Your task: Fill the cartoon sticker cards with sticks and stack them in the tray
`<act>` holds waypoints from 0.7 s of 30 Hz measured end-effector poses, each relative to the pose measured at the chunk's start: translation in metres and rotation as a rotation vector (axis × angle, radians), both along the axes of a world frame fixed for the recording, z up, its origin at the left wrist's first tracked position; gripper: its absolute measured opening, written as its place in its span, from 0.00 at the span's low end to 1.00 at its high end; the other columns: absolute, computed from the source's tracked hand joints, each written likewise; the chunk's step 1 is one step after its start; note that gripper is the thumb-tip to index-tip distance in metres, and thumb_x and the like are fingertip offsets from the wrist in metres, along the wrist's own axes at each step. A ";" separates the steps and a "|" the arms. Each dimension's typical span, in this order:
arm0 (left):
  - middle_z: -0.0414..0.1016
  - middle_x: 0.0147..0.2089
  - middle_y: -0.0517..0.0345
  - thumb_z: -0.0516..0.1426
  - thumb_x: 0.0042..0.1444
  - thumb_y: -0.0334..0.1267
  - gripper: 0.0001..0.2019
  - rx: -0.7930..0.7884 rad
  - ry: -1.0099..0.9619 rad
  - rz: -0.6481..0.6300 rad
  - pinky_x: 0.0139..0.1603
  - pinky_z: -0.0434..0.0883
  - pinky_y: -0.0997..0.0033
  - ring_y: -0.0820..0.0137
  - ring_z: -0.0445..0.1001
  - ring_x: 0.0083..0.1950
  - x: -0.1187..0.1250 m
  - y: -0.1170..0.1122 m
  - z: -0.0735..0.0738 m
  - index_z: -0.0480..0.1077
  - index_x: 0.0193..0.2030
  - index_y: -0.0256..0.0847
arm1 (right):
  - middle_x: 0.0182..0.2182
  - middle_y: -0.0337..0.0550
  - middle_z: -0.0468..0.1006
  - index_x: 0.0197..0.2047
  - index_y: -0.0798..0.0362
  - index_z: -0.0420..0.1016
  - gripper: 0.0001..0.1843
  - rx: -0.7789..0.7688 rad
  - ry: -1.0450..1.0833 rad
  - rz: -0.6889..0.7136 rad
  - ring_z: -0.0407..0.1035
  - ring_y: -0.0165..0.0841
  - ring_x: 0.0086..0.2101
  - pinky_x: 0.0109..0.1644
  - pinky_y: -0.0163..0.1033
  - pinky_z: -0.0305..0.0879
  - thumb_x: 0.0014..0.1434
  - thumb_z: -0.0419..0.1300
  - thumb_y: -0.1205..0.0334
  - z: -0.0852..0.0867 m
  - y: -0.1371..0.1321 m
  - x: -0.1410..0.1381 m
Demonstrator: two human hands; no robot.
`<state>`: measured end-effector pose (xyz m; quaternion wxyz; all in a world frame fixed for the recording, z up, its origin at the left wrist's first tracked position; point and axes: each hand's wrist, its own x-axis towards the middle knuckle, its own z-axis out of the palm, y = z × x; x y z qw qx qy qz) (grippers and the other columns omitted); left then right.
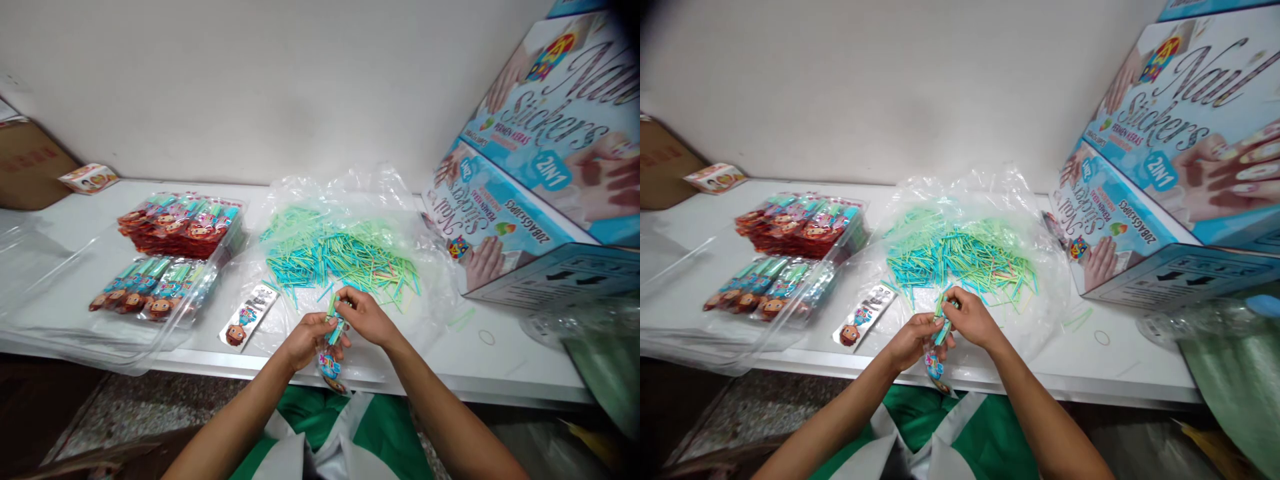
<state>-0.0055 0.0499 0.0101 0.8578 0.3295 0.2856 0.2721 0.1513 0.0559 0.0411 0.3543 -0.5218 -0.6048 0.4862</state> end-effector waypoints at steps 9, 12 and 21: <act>0.76 0.28 0.51 0.56 0.52 0.47 0.18 0.126 0.139 0.036 0.21 0.65 0.76 0.70 0.73 0.22 -0.001 -0.002 0.003 0.69 0.40 0.31 | 0.25 0.33 0.67 0.29 0.52 0.66 0.05 0.109 -0.118 -0.020 0.60 0.26 0.25 0.30 0.32 0.57 0.50 0.51 0.70 -0.005 -0.002 0.000; 0.75 0.28 0.52 0.56 0.52 0.49 0.18 0.177 0.189 0.045 0.21 0.63 0.77 0.71 0.72 0.22 -0.002 -0.001 0.004 0.70 0.36 0.31 | 0.25 0.34 0.68 0.31 0.52 0.67 0.03 0.107 -0.102 -0.019 0.61 0.27 0.26 0.31 0.32 0.59 0.52 0.52 0.66 -0.007 -0.003 0.000; 0.74 0.25 0.55 0.57 0.50 0.51 0.19 0.194 0.222 0.055 0.21 0.61 0.78 0.73 0.70 0.21 -0.002 0.000 0.011 0.70 0.35 0.32 | 0.29 0.38 0.73 0.33 0.53 0.72 0.08 0.190 -0.071 -0.072 0.65 0.29 0.29 0.35 0.34 0.62 0.57 0.54 0.60 -0.001 -0.006 -0.002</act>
